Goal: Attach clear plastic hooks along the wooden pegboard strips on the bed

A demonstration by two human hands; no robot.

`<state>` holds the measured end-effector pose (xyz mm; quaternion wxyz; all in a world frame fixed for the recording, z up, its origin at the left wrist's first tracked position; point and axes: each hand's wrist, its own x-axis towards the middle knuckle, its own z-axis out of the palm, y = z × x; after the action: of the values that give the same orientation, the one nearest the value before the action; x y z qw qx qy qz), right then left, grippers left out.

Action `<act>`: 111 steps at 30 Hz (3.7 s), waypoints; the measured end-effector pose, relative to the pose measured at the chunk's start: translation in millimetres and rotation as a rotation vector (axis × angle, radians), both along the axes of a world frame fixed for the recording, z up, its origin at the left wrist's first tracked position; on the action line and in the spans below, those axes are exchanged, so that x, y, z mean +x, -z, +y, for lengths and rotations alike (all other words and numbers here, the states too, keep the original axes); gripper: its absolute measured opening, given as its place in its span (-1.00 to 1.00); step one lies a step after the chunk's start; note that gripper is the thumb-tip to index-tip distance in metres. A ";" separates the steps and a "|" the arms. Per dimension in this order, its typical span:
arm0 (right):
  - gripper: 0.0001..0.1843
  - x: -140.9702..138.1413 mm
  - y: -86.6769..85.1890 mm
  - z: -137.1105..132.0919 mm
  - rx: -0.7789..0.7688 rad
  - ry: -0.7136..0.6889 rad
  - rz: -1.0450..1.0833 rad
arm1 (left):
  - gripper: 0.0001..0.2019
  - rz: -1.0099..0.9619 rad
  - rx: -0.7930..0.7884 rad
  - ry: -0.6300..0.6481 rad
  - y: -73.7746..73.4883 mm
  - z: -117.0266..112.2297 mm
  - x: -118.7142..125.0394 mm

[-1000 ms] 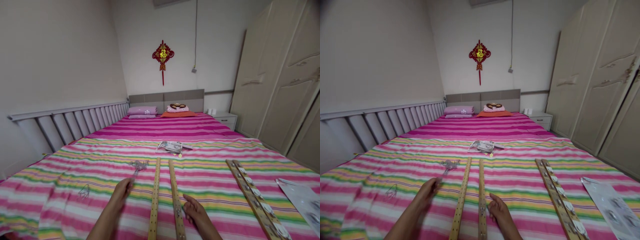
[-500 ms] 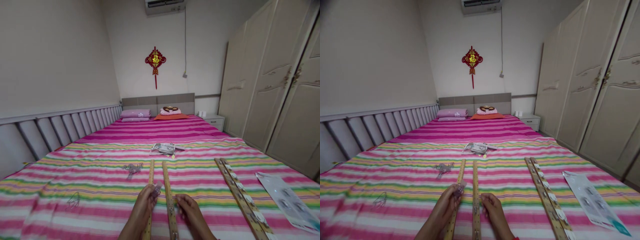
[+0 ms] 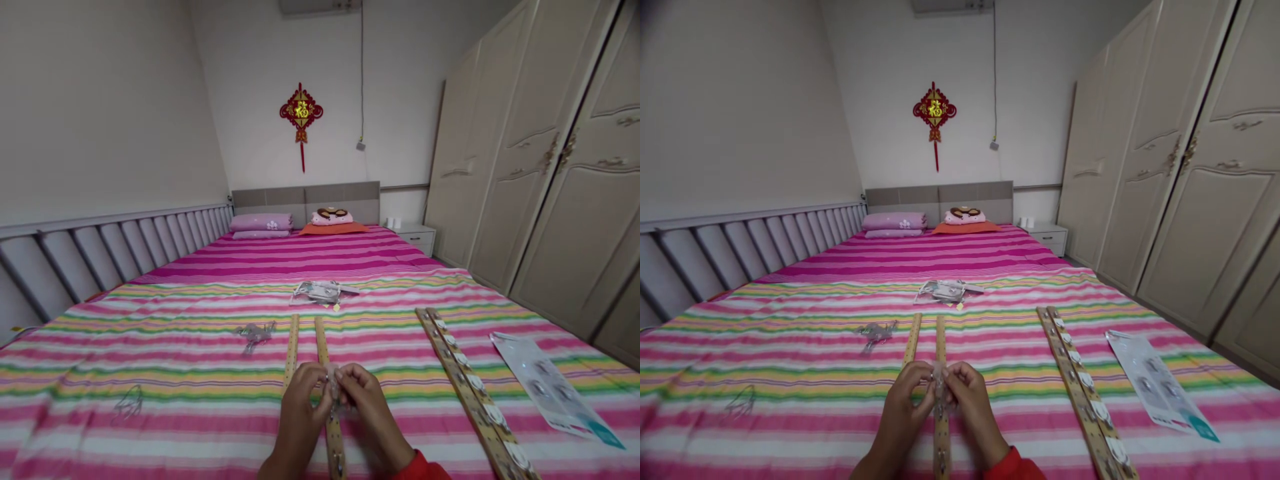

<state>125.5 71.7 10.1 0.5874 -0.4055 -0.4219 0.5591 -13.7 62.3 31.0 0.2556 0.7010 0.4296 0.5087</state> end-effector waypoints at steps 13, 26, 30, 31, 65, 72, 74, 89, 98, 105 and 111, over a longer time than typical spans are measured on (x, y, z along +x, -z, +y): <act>-0.53 4.3 -2.9 2.5 0.006 0.035 -0.038 | -0.91 -0.089 -0.121 0.011 13.7 -0.7 0.8; -0.50 8.2 6.6 12.9 -0.011 0.067 -0.064 | -0.68 -0.431 -0.564 0.042 45.0 33.4 3.6; -0.51 12.2 0.5 24.0 -0.014 0.065 -0.066 | -0.72 -0.381 -0.523 0.073 28.6 47.7 4.1; -0.52 13.3 -0.9 27.7 -0.021 0.065 -0.072 | -0.73 -0.360 -0.527 0.078 23.9 52.1 4.0; -0.77 1.4 78.5 79.8 -0.066 0.056 -0.254 | -0.89 0.054 -0.634 -0.264 78.0 79.2 4.8; -0.78 0.5 82.6 83.7 -0.058 0.062 -0.267 | -0.91 0.001 -0.622 -0.265 87.5 80.6 4.6; -0.78 0.1 83.1 84.2 -0.061 0.072 -0.272 | -0.89 -0.010 -0.625 -0.271 89.4 80.6 4.7; -0.81 -2.7 88.7 94.3 -0.166 0.204 -0.466 | -0.77 0.136 -0.538 -0.186 81.6 81.2 6.0; -0.71 -4.9 94.2 100.2 -0.156 0.243 -0.559 | -0.59 0.123 -0.546 -0.079 84.6 81.5 3.8; -0.70 -4.6 92.5 98.5 -0.121 0.242 -0.545 | -0.60 0.126 -0.541 -0.072 85.9 80.3 5.3; -0.77 -6.7 90.5 96.0 -0.136 0.208 -0.486 | -0.66 0.039 -0.604 -0.103 86.4 83.5 7.6</act>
<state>118.8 167.7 -80.5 0.4945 -0.6076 -0.4681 0.4090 -6.1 145.8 -55.4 0.4182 0.5802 0.6011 0.3565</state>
